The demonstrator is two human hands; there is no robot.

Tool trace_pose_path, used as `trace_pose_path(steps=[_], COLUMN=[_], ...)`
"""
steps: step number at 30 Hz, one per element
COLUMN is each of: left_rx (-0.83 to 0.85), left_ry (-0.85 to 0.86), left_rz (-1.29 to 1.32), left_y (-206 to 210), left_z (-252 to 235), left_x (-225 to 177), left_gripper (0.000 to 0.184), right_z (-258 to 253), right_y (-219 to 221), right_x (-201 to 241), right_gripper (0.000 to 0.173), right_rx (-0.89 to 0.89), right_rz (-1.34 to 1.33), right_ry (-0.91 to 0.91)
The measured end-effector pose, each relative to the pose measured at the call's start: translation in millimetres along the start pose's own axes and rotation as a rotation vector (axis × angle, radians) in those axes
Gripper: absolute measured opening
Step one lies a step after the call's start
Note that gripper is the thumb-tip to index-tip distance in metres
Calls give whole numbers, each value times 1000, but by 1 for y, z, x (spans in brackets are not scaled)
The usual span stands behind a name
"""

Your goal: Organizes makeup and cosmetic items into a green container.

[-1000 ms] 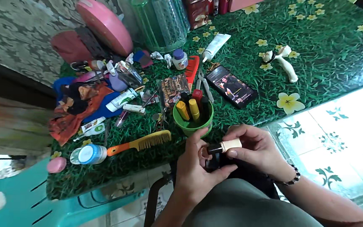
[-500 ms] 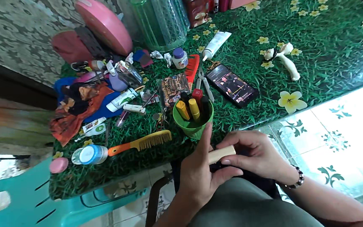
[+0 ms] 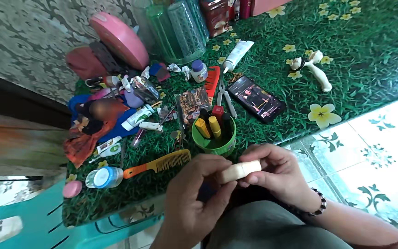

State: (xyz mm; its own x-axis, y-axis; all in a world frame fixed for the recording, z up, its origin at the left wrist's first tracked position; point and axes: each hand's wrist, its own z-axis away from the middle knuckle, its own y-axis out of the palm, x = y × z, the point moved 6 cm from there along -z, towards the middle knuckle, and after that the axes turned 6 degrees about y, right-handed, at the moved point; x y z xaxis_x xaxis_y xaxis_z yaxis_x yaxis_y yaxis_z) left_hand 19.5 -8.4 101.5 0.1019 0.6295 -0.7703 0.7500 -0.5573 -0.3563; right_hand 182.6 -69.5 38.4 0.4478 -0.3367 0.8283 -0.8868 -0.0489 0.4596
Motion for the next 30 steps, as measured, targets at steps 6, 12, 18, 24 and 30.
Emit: trace_pose_path(steps=[6,12,18,24,30], left_rx=[26,52,68,34,48], left_ry=[57,57,55,31,-44], left_rz=[-210,-205,-221,-199,-133], left_y=[-37,-38,-36,-46,-45], left_z=[-26,-41,-43,-50,-46], left_x=[-16,-13,-9,-12,-1], left_gripper=[25,27,27,34,32], right_z=[-9,-13,-14,-19,-18], right_y=[4,-7,-11,-7,-6], right_x=[2,-2,-1,3,-2], right_gripper=[52,21,12,22,25], right_rx=[28,-69,-94,24,84], right_rz=[47,-56,12,35,39], right_ry=[-37,-45,-53,-33,29])
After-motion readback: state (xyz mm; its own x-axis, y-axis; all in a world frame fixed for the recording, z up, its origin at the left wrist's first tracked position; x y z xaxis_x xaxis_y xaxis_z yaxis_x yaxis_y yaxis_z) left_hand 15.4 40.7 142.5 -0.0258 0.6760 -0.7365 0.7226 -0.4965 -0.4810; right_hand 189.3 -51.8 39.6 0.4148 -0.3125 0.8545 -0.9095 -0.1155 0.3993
